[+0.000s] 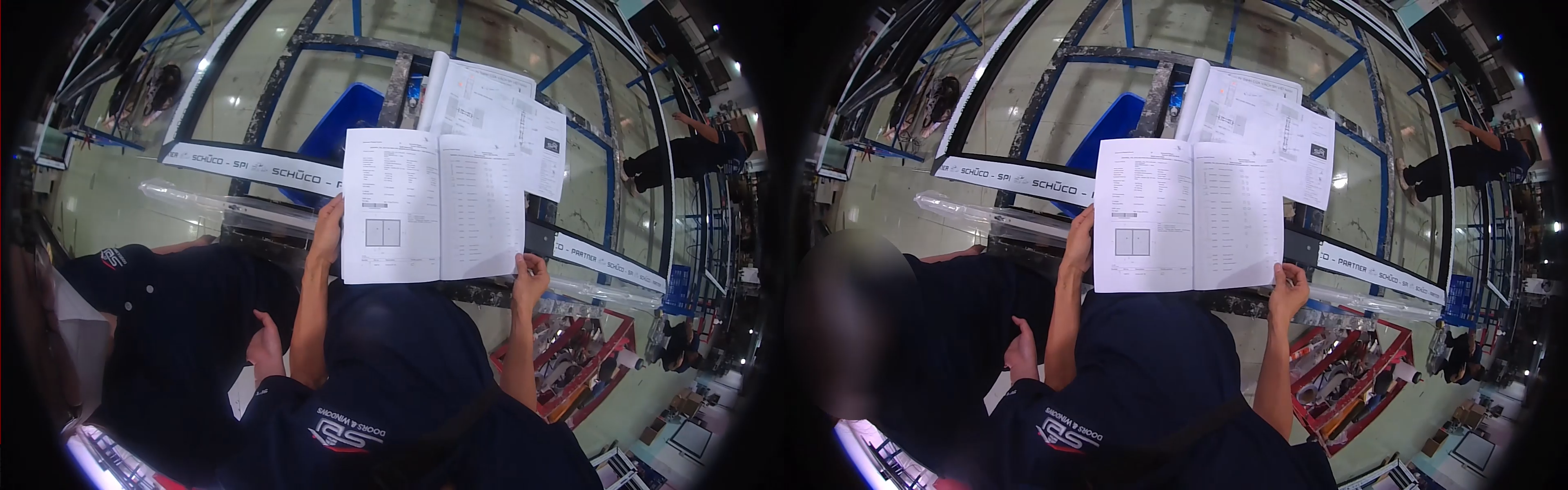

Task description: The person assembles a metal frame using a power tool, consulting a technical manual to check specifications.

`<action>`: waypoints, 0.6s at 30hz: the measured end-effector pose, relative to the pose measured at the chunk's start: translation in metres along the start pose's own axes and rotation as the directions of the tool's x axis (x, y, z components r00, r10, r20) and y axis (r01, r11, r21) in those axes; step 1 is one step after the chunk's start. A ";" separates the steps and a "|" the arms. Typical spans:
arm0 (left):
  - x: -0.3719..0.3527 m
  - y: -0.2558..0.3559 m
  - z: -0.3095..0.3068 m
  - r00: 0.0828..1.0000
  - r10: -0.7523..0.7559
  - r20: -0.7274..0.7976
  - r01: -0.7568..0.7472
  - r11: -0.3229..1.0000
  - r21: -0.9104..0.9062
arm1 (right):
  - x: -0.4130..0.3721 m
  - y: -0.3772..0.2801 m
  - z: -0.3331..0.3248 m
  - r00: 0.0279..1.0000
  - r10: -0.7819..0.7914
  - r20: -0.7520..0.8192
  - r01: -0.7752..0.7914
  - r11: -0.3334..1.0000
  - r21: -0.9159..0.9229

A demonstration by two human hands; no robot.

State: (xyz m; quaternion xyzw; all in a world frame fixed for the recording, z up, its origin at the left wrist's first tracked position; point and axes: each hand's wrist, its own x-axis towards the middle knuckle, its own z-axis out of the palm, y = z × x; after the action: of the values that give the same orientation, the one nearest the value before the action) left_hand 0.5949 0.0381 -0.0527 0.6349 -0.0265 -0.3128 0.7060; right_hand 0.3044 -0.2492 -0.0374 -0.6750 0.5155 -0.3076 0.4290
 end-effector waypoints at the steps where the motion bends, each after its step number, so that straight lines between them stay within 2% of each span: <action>1: 0.000 0.001 0.000 1.000 -0.001 0.002 0.001 1.000 0.003 | -0.001 -0.002 0.000 1.000 0.001 0.002 -0.001 1.000 0.000; 8: 0.002 0.000 0.000 1.000 0.001 0.009 -0.001 1.000 0.018 | 0.000 0.009 0.000 1.000 0.017 0.002 -0.018 0.996 0.087; 15: 0.004 0.002 0.003 1.000 0.021 0.006 -0.021 0.999 0.046 | -0.004 0.004 -0.006 0.999 0.040 0.014 -0.041 0.995 0.090; 18: 0.006 0.002 0.002 0.999 0.035 0.005 -0.035 0.998 0.057 | -0.004 0.009 -0.008 0.995 0.095 0.015 -0.096 0.991 0.090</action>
State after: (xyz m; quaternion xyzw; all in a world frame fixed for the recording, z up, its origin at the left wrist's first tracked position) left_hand 0.5992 0.0334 -0.0529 0.6535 -0.0481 -0.3007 0.6930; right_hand 0.2928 -0.2481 -0.0418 -0.6309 0.5305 -0.3064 0.4760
